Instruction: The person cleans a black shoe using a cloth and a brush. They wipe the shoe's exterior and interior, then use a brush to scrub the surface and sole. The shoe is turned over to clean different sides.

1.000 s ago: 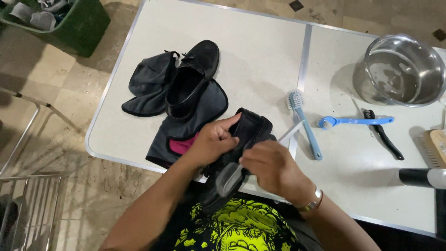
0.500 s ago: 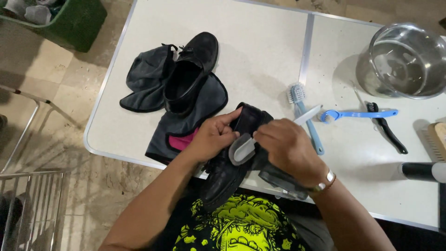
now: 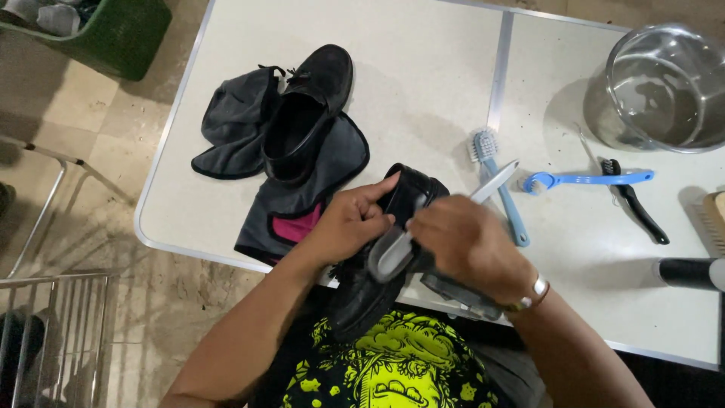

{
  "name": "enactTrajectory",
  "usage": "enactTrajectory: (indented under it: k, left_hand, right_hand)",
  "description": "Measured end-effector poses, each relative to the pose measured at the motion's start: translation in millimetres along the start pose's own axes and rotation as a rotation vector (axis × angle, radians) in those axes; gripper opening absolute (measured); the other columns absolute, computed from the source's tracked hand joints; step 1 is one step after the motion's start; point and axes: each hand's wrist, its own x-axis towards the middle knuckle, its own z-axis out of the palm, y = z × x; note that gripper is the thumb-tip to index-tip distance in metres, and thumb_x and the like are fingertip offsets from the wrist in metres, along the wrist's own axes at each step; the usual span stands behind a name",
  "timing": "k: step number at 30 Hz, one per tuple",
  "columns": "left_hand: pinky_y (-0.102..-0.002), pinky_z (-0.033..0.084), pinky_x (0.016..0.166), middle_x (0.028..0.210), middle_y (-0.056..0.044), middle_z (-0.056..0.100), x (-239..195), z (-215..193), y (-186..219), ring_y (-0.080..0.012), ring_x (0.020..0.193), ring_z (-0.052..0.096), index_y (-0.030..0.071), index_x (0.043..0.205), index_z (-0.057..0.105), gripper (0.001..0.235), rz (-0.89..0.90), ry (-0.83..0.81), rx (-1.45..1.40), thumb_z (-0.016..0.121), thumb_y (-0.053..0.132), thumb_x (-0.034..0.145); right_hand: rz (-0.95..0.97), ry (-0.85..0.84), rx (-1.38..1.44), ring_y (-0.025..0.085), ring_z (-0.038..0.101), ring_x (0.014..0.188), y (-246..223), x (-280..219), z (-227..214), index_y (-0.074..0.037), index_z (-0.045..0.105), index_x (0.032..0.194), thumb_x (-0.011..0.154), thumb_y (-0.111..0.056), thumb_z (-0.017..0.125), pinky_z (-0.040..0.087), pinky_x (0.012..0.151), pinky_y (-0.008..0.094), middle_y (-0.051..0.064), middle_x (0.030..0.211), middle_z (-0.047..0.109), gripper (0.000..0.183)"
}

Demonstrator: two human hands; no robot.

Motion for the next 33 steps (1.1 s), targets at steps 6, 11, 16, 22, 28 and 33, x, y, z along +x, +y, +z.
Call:
enactTrajectory:
  k: [6,11,16,22,28,33]
  left_hand:
    - [-0.016,0.037,0.045,0.056,-0.001,0.059,0,-3,-12,-0.0040,0.048,0.049,0.004,0.153,0.047,0.065,-0.019,-0.002,-0.059,0.065,-0.007,0.091]
    - [-0.015,0.032,0.045,0.057,0.003,0.055,5,-4,-12,-0.0015,0.050,0.046,0.006,0.153,0.048,0.061,0.030,-0.015,0.008,0.063,-0.005,0.094]
    - [-0.017,0.034,0.043,0.055,0.001,0.057,1,1,-5,-0.0033,0.046,0.049,0.005,0.152,0.050,0.064,0.007,-0.009,-0.025,0.065,-0.006,0.091]
    - [-0.017,0.032,0.044,0.056,0.000,0.057,-2,0,-6,-0.0048,0.047,0.048,0.008,0.154,0.048,0.063,0.029,-0.010,-0.028,0.064,-0.006,0.094]
    - [-0.018,0.029,0.048,0.054,0.005,0.047,-5,16,21,-0.0021,0.049,0.039,0.010,0.155,0.047,0.063,-0.004,0.007,0.054,0.065,-0.002,0.096]
    - [-0.020,0.026,0.054,0.056,0.013,0.030,-12,25,41,0.0000,0.055,0.022,0.015,0.156,0.048,0.065,-0.061,0.069,0.145,0.065,0.001,0.095]
  right_hand:
    - [0.103,-0.030,0.036,0.027,0.060,0.069,-23,-1,-4,-0.011,0.072,0.087,0.100,-0.012,0.045,0.047,0.057,0.039,0.004,0.086,0.061,0.030]
    - [0.142,-0.071,-0.054,0.034,0.064,0.076,26,-30,-5,0.002,0.075,0.098,0.104,-0.003,0.047,0.049,0.062,0.040,0.013,0.096,0.067,0.029]
    - [0.077,-0.077,-0.013,0.034,0.065,0.084,-25,-37,21,-0.010,0.074,0.093,0.095,-0.014,0.045,0.051,0.068,0.045,0.011,0.096,0.066,0.030]
    - [0.075,-0.093,-0.043,0.031,0.061,0.070,-10,-20,0,-0.008,0.071,0.084,0.093,-0.003,0.049,0.044,0.055,0.040,0.006,0.086,0.061,0.024]
    - [0.302,0.026,0.633,0.019,0.067,0.085,-23,-33,1,-0.007,0.063,0.114,0.094,-0.025,0.065,0.057,0.068,0.029,0.008,0.103,0.070,0.028]
    - [0.352,-0.583,0.053,0.014,0.044,0.059,-50,3,-14,-0.021,0.050,0.088,0.095,-0.041,0.047,0.037,0.057,0.034,-0.006,0.065,0.040,0.021]
